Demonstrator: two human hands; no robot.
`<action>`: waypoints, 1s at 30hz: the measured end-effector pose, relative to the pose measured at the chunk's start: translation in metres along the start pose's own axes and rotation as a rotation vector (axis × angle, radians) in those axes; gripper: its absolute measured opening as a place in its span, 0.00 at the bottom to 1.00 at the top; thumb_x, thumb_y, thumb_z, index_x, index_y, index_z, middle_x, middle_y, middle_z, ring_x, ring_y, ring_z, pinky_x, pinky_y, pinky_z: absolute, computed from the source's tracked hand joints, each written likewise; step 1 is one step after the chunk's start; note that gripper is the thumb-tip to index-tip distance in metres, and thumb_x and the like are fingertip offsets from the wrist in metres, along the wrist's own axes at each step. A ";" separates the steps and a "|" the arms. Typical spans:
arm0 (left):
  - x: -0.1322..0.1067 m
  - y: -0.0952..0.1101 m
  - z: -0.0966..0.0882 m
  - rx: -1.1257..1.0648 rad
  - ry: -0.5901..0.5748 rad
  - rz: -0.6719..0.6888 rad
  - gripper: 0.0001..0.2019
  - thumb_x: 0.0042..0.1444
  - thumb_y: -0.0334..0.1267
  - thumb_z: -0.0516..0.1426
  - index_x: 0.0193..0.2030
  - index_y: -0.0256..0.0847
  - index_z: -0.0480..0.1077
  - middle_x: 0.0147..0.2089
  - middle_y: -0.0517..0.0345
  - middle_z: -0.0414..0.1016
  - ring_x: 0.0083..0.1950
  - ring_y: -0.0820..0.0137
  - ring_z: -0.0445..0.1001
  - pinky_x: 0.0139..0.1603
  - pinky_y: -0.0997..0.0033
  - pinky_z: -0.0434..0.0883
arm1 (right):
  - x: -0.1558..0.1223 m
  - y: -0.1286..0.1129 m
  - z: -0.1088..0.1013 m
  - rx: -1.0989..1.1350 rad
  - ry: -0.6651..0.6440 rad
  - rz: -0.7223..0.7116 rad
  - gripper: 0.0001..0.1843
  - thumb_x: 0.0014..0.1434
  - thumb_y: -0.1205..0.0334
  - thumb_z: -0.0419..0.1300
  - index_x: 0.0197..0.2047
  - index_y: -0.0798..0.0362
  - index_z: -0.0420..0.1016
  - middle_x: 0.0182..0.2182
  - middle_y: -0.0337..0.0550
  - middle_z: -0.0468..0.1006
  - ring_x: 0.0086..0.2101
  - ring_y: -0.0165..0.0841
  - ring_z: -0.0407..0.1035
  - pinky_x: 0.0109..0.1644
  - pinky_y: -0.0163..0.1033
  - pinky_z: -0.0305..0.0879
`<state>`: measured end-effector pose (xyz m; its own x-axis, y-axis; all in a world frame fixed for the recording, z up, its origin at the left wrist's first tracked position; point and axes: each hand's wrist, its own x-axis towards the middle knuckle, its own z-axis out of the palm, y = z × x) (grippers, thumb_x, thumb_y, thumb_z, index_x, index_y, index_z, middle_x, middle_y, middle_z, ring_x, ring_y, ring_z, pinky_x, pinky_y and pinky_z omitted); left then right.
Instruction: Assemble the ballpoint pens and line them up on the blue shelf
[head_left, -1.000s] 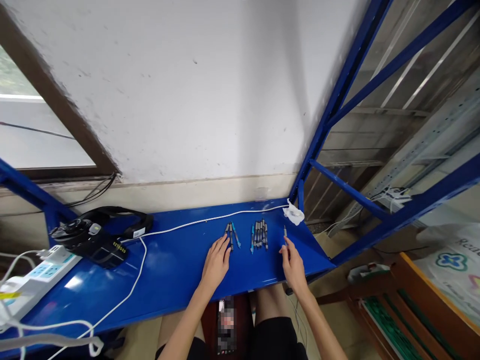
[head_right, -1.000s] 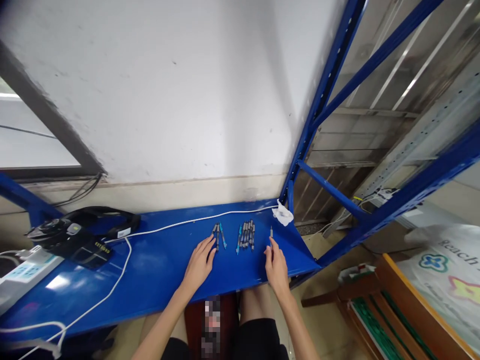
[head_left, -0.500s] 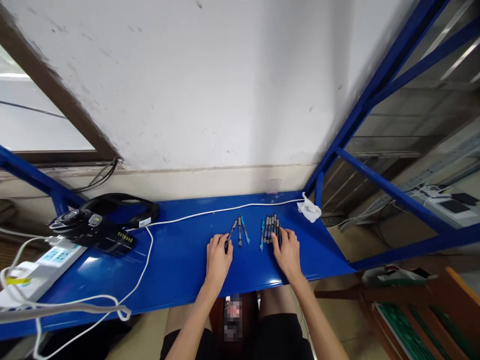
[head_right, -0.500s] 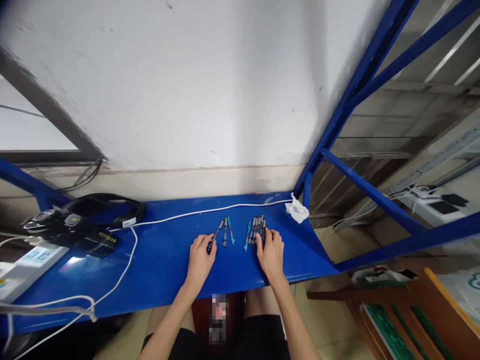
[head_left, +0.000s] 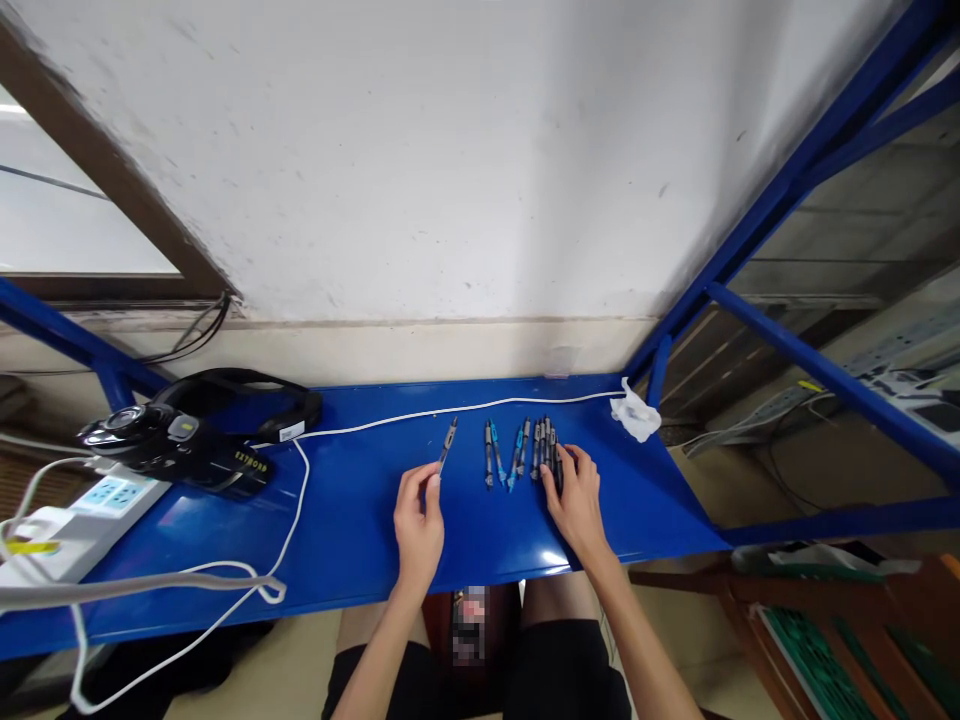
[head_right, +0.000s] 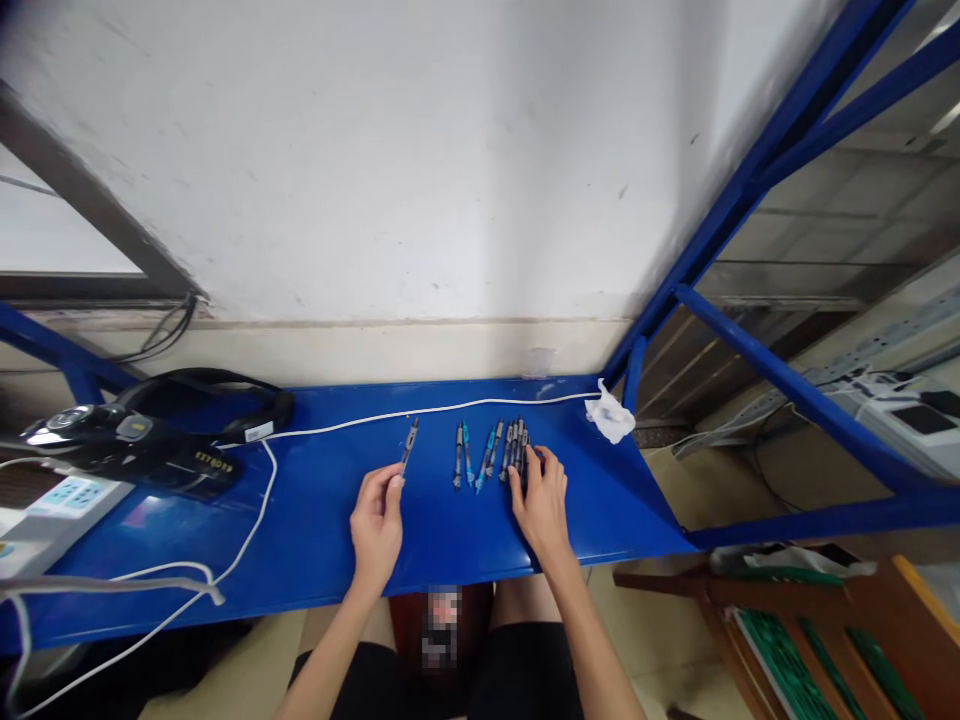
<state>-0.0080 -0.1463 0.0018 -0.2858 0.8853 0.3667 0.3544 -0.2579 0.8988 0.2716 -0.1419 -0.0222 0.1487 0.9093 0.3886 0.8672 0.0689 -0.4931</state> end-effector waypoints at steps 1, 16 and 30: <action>-0.003 0.003 -0.005 -0.039 0.010 0.011 0.12 0.77 0.46 0.57 0.56 0.44 0.79 0.55 0.48 0.80 0.58 0.59 0.80 0.61 0.58 0.78 | -0.001 -0.002 -0.001 0.028 0.026 -0.007 0.26 0.79 0.46 0.53 0.71 0.49 0.71 0.65 0.61 0.71 0.62 0.55 0.67 0.64 0.64 0.66; -0.042 0.016 -0.009 -0.210 -0.368 -0.079 0.12 0.77 0.46 0.58 0.54 0.45 0.81 0.54 0.48 0.82 0.56 0.59 0.82 0.59 0.61 0.78 | -0.044 -0.100 0.015 0.742 -0.297 -0.210 0.13 0.80 0.56 0.57 0.60 0.46 0.78 0.52 0.50 0.82 0.53 0.41 0.78 0.60 0.46 0.75; -0.015 -0.012 -0.028 -0.476 -0.422 -0.339 0.29 0.70 0.52 0.65 0.74 0.44 0.72 0.66 0.41 0.83 0.63 0.53 0.84 0.66 0.52 0.79 | -0.047 -0.101 0.014 0.689 -0.398 -0.192 0.17 0.83 0.53 0.52 0.58 0.46 0.82 0.50 0.47 0.86 0.49 0.40 0.80 0.56 0.44 0.72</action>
<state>-0.0326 -0.1677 -0.0079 0.0906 0.9958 0.0113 -0.1468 0.0022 0.9892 0.1700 -0.1855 -0.0017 -0.2650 0.9248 0.2732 0.3543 0.3568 -0.8644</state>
